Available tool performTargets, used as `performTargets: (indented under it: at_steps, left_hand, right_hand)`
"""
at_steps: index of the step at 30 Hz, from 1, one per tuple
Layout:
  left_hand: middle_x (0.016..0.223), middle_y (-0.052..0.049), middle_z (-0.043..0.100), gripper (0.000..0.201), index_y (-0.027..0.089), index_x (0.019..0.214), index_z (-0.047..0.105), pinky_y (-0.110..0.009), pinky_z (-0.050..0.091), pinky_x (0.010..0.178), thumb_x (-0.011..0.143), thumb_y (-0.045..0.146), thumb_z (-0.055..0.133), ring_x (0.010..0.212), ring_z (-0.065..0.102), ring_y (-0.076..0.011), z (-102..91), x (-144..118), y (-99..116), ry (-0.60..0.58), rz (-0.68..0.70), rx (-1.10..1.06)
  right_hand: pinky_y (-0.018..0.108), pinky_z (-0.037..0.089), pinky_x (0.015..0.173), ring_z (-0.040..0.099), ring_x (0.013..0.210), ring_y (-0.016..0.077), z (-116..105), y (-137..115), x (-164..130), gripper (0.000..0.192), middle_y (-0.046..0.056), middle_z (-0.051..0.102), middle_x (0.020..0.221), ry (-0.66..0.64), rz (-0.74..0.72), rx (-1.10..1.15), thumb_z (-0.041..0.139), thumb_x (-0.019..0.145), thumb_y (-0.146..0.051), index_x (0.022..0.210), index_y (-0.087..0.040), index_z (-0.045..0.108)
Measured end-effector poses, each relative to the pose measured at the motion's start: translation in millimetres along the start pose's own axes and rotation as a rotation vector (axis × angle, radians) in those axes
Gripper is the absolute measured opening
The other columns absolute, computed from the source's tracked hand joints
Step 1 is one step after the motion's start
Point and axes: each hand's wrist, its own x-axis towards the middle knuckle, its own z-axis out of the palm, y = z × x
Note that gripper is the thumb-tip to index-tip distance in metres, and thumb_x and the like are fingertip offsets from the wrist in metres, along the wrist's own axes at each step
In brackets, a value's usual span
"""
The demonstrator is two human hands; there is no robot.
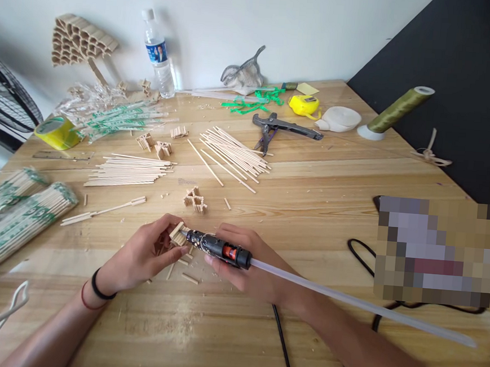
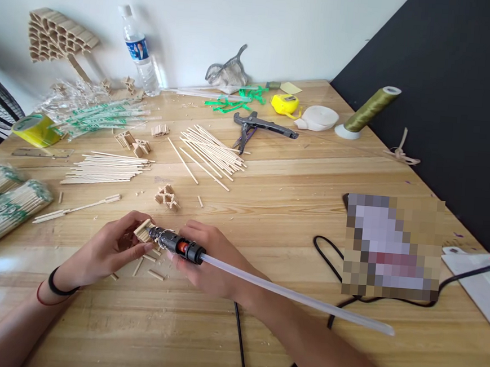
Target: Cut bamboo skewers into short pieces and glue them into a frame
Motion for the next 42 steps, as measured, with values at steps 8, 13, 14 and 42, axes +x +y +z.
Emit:
performTargets:
  at_steps: [8,13,14,42]
  left_hand:
    - [0.063,0.01,0.044,0.032,0.019,0.113,0.052,-0.017,0.028,0.044,0.095,0.043,0.064,0.049,0.037,-0.0075,0.7,0.9,0.8,-0.002,-0.001,0.003]
    - [0.064,0.01,0.044,0.033,0.019,0.113,0.052,-0.017,0.028,0.044,0.096,0.044,0.064,0.05,0.038,-0.0077,0.4,0.0,1.5,-0.003,0.0,0.004]
    - [0.064,0.01,0.044,0.033,0.019,0.113,0.052,-0.017,0.028,0.044,0.096,0.044,0.064,0.05,0.038,-0.0078,0.3,-0.3,1.3,-0.002,0.002,0.005]
    - [0.065,0.009,0.046,0.032,0.019,0.113,0.052,-0.018,0.03,0.045,0.096,0.043,0.064,0.05,0.039,-0.0081,1.3,-0.3,0.8,-0.001,-0.008,0.013]
  right_hand:
    - [0.027,0.042,0.071,0.052,0.069,0.0141,-0.3,-2.0,-0.9,0.022,-0.004,0.055,0.073,0.001,0.056,0.016,0.064,0.094,-0.019,0.076,-0.021,0.052]
    - [0.027,0.043,0.073,0.053,0.071,0.0139,-1.0,-3.1,-0.4,0.019,-0.004,0.056,0.075,-0.008,0.047,0.026,0.064,0.094,-0.018,0.078,-0.021,0.054]
    - [0.027,0.043,0.073,0.054,0.072,0.014,-1.0,-3.0,-0.6,0.019,-0.004,0.056,0.075,-0.009,0.043,0.024,0.064,0.095,-0.019,0.078,-0.021,0.055]
    - [0.027,0.044,0.072,0.053,0.07,0.0139,0.1,-2.8,-0.5,0.02,-0.004,0.056,0.074,-0.001,0.033,0.0,0.063,0.094,-0.018,0.078,-0.022,0.054]
